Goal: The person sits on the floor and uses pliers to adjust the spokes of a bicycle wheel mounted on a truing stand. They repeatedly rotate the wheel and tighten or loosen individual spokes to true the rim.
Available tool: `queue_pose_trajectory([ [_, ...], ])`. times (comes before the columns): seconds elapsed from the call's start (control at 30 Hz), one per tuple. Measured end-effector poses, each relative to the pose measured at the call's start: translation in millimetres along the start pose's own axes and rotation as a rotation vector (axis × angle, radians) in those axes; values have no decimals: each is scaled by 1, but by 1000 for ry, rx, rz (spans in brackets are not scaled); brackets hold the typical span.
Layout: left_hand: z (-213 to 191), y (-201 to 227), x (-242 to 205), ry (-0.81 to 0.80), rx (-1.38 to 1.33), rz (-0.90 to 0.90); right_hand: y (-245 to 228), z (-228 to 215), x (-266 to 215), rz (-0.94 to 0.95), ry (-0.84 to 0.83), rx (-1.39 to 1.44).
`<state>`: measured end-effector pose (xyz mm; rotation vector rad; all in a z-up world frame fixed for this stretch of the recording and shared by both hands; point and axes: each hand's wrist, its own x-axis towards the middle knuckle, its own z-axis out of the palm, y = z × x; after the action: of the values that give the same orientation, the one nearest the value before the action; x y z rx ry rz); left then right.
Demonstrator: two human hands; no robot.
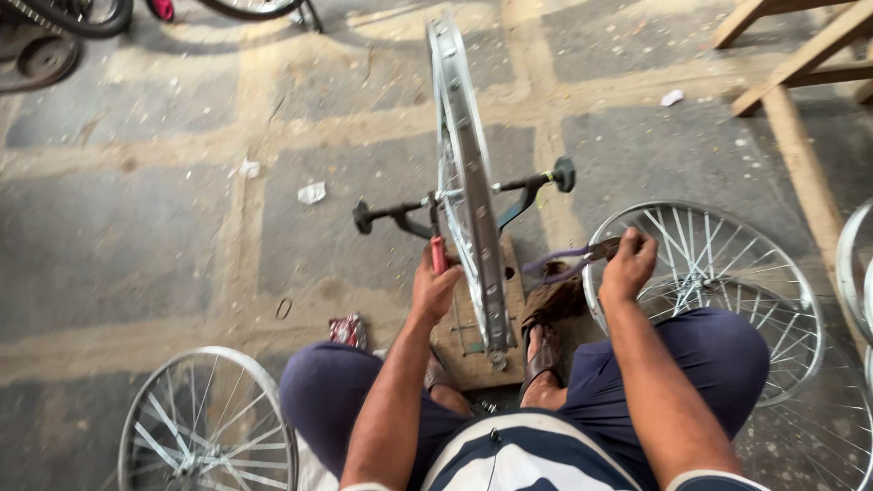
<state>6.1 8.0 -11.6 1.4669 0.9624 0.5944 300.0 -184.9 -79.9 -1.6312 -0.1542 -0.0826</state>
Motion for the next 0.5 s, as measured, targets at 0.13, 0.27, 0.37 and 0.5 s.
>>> queue_pose_trajectory([
  [0.13, 1, -2, -1, -29, -60, 20, -36, -19, 40, 457, -126, 522],
  [0.27, -3, -9, 1, -22, 55, -90, -41, -50, -18, 863, -534, 606],
  [0.37, 5, -24, 6, -143, -439, 7, -46, -58, -67, 1082, -633, 457],
  [0.5, -2, -37, 9, -147, -533, 6, -97, -60, -80, 881, -780, 604],
])
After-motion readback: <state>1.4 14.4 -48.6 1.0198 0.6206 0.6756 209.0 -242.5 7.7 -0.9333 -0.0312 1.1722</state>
